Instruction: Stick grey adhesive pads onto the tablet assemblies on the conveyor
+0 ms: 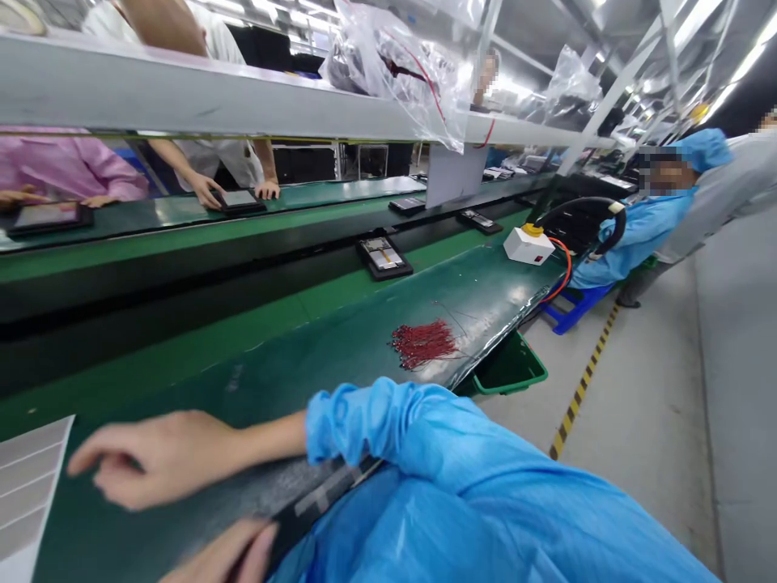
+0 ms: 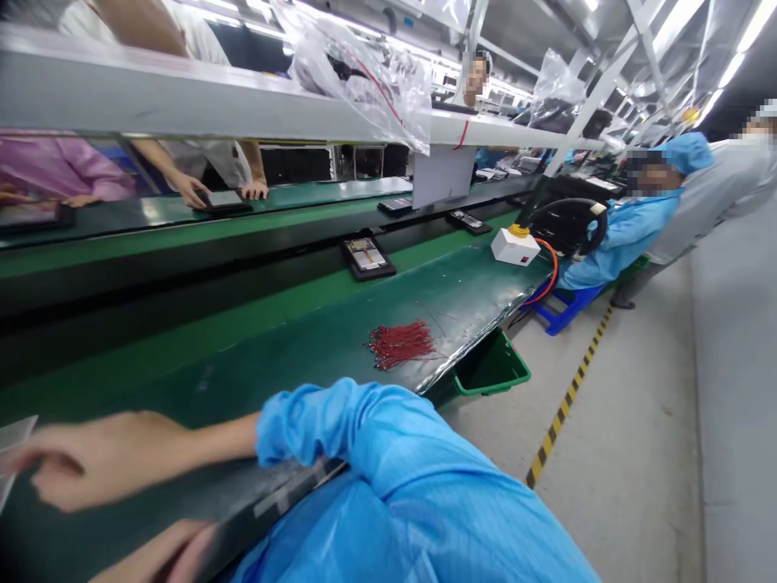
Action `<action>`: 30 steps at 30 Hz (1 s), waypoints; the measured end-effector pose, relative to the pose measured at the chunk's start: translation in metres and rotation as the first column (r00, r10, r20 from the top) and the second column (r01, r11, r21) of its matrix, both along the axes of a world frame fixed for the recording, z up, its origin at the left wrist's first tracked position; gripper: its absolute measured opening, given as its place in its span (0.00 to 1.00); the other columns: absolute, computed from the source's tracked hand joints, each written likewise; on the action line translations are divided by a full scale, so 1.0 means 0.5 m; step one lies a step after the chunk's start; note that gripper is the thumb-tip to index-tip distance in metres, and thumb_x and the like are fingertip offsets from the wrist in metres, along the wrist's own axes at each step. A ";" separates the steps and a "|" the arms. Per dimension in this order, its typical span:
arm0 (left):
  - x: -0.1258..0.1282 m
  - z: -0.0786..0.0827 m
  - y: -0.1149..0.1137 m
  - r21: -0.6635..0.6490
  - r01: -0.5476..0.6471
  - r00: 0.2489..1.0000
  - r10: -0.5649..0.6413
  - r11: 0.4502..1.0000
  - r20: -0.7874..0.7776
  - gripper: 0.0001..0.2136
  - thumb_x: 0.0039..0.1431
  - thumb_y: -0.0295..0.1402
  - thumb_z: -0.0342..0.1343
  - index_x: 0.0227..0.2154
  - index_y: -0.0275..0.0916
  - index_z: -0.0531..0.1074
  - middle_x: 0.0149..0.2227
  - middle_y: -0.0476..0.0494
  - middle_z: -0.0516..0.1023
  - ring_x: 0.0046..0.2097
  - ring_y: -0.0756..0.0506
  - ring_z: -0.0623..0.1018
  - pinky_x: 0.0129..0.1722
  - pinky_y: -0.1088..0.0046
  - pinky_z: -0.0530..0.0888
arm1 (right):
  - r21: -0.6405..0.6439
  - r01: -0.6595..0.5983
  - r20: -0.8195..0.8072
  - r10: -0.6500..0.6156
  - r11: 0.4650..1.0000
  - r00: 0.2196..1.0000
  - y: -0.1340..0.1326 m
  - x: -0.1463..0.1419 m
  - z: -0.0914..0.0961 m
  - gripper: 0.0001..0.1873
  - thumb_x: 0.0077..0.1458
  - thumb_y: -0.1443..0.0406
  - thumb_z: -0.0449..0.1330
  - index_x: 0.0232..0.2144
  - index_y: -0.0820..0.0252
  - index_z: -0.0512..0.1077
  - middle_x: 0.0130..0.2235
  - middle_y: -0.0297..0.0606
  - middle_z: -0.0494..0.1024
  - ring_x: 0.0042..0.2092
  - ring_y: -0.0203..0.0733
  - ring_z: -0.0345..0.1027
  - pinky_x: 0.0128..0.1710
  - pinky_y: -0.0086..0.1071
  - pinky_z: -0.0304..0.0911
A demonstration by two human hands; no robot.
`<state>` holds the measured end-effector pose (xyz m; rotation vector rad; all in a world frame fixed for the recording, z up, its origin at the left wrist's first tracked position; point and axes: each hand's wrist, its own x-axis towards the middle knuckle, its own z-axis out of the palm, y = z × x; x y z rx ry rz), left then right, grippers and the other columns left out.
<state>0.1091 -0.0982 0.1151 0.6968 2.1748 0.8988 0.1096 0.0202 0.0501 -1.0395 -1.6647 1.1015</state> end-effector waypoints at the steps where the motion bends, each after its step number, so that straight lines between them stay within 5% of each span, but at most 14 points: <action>1: -0.013 -0.001 -0.004 0.059 0.154 0.981 -0.160 0.986 0.110 0.12 0.70 0.41 0.65 0.53 0.46 0.81 0.55 0.41 0.80 0.47 0.41 0.82 0.47 0.60 0.84 | 0.027 0.150 -0.076 -0.147 0.988 0.986 0.019 -0.004 0.029 0.08 0.55 0.61 0.64 0.35 0.38 0.81 0.28 0.07 0.78 0.35 0.33 0.73 0.36 0.23 0.67; 3: -0.046 0.002 -0.005 0.209 0.385 0.851 -0.433 0.899 0.298 0.11 0.64 0.43 0.71 0.44 0.47 0.82 0.50 0.43 0.82 0.49 0.42 0.82 0.36 0.73 0.80 | 0.004 0.399 -0.205 -0.389 0.917 0.898 0.026 -0.004 0.095 0.07 0.60 0.69 0.60 0.36 0.51 0.77 0.27 0.14 0.73 0.29 0.27 0.67 0.33 0.19 0.61; 4: -0.066 0.008 0.002 0.267 0.426 0.794 -0.499 0.864 0.347 0.10 0.65 0.43 0.70 0.37 0.43 0.81 0.42 0.43 0.83 0.41 0.44 0.81 0.33 0.73 0.78 | -0.037 0.532 -0.233 -0.525 0.846 0.819 0.017 0.003 0.124 0.08 0.61 0.73 0.59 0.37 0.56 0.75 0.29 0.17 0.72 0.29 0.25 0.66 0.33 0.17 0.59; 6: -0.108 0.021 0.037 0.404 0.423 0.682 -0.579 0.811 0.447 0.20 0.67 0.44 0.67 0.23 0.38 0.72 0.24 0.48 0.71 0.26 0.50 0.71 0.24 0.75 0.69 | -0.106 0.524 -0.296 -0.530 0.845 0.795 -0.011 0.027 0.155 0.10 0.63 0.76 0.56 0.40 0.59 0.72 0.32 0.20 0.70 0.33 0.24 0.65 0.36 0.16 0.58; 7: -0.133 0.025 0.066 0.477 0.363 0.669 -0.580 0.801 0.465 0.25 0.69 0.45 0.63 0.19 0.39 0.66 0.19 0.51 0.63 0.22 0.52 0.65 0.22 0.77 0.65 | -0.150 0.497 -0.329 -0.517 0.855 0.790 -0.026 0.043 0.152 0.10 0.63 0.77 0.55 0.40 0.59 0.70 0.32 0.20 0.70 0.33 0.25 0.65 0.36 0.16 0.58; 9: -0.187 0.026 0.135 0.670 0.067 0.430 -0.627 0.739 0.649 0.24 0.75 0.43 0.55 0.21 0.40 0.62 0.18 0.56 0.51 0.20 0.53 0.51 0.19 0.77 0.56 | -0.152 0.459 -0.386 -0.480 0.875 0.788 -0.062 0.070 0.115 0.10 0.61 0.77 0.58 0.37 0.57 0.67 0.32 0.23 0.71 0.33 0.28 0.66 0.35 0.19 0.61; 11: -0.236 0.022 0.191 0.654 -0.139 0.308 -0.596 0.743 0.742 0.24 0.80 0.40 0.43 0.23 0.40 0.61 0.20 0.57 0.49 0.20 0.53 0.50 0.20 0.78 0.54 | -0.077 0.308 -0.354 -0.315 0.948 0.881 -0.117 0.081 0.063 0.08 0.63 0.71 0.60 0.32 0.56 0.66 0.28 0.24 0.69 0.29 0.30 0.64 0.32 0.22 0.61; 14: -0.266 0.016 0.222 0.590 -0.259 0.221 -0.547 0.765 0.807 0.26 0.82 0.40 0.34 0.24 0.40 0.61 0.22 0.56 0.50 0.20 0.53 0.52 0.20 0.77 0.55 | -0.081 0.043 -0.211 -0.059 0.996 0.976 -0.223 0.056 0.013 0.08 0.62 0.64 0.62 0.31 0.57 0.69 0.25 0.26 0.68 0.25 0.30 0.60 0.27 0.26 0.55; 18: -0.251 0.010 0.215 0.570 -0.289 0.158 -0.549 0.769 0.821 0.27 0.82 0.43 0.35 0.25 0.40 0.63 0.23 0.55 0.51 0.21 0.53 0.52 0.20 0.76 0.56 | -0.105 -0.111 -0.073 0.104 0.988 0.992 -0.295 -0.013 0.000 0.08 0.62 0.62 0.62 0.31 0.57 0.70 0.25 0.27 0.70 0.25 0.31 0.59 0.28 0.28 0.54; 26: -0.246 0.008 0.209 0.605 -0.269 0.209 -0.568 0.749 0.796 0.27 0.82 0.41 0.36 0.24 0.41 0.65 0.22 0.54 0.51 0.21 0.52 0.52 0.20 0.75 0.56 | -0.208 -0.150 -0.085 0.135 0.967 0.987 -0.291 -0.050 -0.018 0.06 0.66 0.64 0.60 0.35 0.58 0.73 0.27 0.30 0.76 0.28 0.33 0.67 0.32 0.28 0.57; 30: -0.246 0.017 0.195 0.693 -0.271 0.376 -0.589 0.668 0.715 0.27 0.81 0.41 0.34 0.24 0.41 0.64 0.23 0.53 0.51 0.21 0.51 0.53 0.21 0.73 0.56 | -0.148 -0.105 -0.122 0.087 0.983 0.989 -0.310 -0.050 -0.014 0.09 0.62 0.59 0.64 0.37 0.56 0.69 0.30 0.27 0.72 0.26 0.32 0.61 0.29 0.29 0.56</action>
